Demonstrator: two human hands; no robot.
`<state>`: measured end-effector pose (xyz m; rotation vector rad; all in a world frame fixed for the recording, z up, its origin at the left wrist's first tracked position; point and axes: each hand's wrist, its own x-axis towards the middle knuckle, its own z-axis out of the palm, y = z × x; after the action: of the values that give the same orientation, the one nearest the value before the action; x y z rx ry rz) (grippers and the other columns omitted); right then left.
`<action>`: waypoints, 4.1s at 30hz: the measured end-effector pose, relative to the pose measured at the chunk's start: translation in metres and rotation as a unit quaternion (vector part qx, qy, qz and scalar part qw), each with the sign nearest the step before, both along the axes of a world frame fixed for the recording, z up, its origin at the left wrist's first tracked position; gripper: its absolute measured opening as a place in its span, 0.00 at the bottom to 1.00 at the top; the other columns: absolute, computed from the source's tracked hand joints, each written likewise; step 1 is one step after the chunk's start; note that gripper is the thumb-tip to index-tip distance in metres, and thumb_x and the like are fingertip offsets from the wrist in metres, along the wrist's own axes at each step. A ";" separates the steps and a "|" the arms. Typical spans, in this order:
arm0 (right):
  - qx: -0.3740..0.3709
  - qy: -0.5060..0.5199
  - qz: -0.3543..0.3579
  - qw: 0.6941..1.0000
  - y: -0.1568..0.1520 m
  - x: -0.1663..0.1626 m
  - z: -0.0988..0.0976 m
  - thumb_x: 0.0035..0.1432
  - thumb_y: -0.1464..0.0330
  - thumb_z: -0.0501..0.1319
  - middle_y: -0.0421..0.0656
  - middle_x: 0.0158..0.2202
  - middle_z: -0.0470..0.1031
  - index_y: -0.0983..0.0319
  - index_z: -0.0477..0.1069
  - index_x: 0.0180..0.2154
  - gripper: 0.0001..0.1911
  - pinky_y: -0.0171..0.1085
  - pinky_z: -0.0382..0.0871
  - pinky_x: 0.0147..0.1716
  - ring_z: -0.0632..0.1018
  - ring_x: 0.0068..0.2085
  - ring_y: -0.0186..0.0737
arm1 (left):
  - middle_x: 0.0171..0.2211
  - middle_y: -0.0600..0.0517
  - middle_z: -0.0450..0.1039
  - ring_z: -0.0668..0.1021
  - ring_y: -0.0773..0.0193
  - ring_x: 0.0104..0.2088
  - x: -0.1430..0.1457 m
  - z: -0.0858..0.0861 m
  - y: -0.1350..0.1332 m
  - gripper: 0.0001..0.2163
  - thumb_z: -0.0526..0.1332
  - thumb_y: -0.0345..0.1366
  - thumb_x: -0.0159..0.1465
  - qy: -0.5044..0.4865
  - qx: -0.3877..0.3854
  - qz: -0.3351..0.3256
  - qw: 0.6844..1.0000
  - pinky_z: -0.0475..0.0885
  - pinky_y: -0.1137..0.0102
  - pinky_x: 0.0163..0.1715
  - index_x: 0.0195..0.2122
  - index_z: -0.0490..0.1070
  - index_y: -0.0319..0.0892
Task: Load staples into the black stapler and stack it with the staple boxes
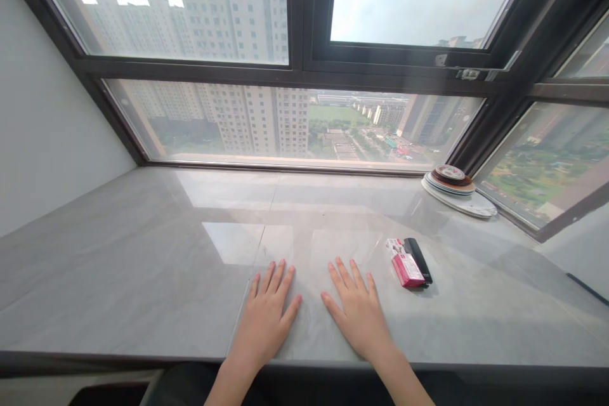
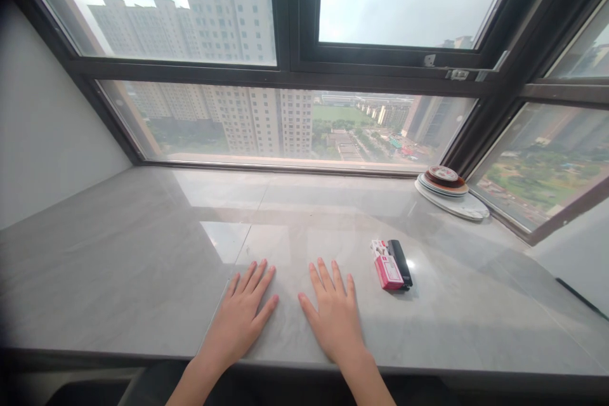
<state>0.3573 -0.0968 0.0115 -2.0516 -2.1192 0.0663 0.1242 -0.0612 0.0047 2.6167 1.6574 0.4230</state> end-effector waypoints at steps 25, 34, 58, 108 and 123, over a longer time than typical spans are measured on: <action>0.006 0.008 0.001 1.000 0.000 0.000 -0.001 0.72 0.48 0.45 0.35 0.76 0.43 0.48 0.47 0.74 0.34 0.60 0.37 0.71 0.45 0.76 0.53 | 0.75 0.54 0.45 0.51 0.53 0.75 -0.001 0.008 -0.003 0.27 0.47 0.49 0.76 -0.009 -0.014 0.007 1.000 0.51 0.48 0.71 0.74 0.50 0.55; 0.013 0.012 0.005 1.000 0.001 0.002 -0.007 0.72 0.48 0.45 0.35 0.76 0.44 0.48 0.47 0.74 0.34 0.60 0.36 0.71 0.45 0.76 0.52 | 0.75 0.54 0.45 0.52 0.52 0.74 -0.004 0.007 -0.002 0.27 0.48 0.49 0.75 -0.005 -0.022 0.002 1.000 0.52 0.48 0.71 0.74 0.49 0.57; -0.001 0.025 0.014 1.000 -0.002 0.006 -0.003 0.72 0.48 0.45 0.34 0.76 0.42 0.47 0.47 0.74 0.34 0.60 0.37 0.71 0.43 0.76 0.51 | 0.75 0.55 0.46 0.53 0.51 0.74 -0.003 0.002 0.000 0.27 0.48 0.49 0.76 0.004 -0.004 -0.002 1.000 0.53 0.48 0.70 0.75 0.48 0.57; 0.012 0.028 0.013 0.999 -0.003 0.006 -0.003 0.72 0.48 0.46 0.34 0.76 0.43 0.47 0.49 0.74 0.34 0.59 0.39 0.72 0.45 0.76 0.51 | 0.75 0.55 0.45 0.52 0.52 0.75 -0.003 0.003 -0.001 0.27 0.48 0.50 0.75 -0.010 -0.012 -0.002 1.000 0.52 0.48 0.71 0.75 0.49 0.57; 0.009 0.033 0.013 0.999 -0.003 0.006 -0.001 0.71 0.48 0.46 0.35 0.76 0.44 0.47 0.49 0.74 0.34 0.60 0.39 0.72 0.45 0.76 0.52 | 0.75 0.55 0.45 0.51 0.52 0.75 -0.002 0.003 0.001 0.27 0.48 0.50 0.75 -0.003 -0.014 -0.004 1.000 0.52 0.47 0.71 0.74 0.49 0.57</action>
<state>0.3637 -0.0999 0.0106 -1.9846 -2.1000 0.1168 0.1218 -0.0606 0.0073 2.5987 1.6390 0.4040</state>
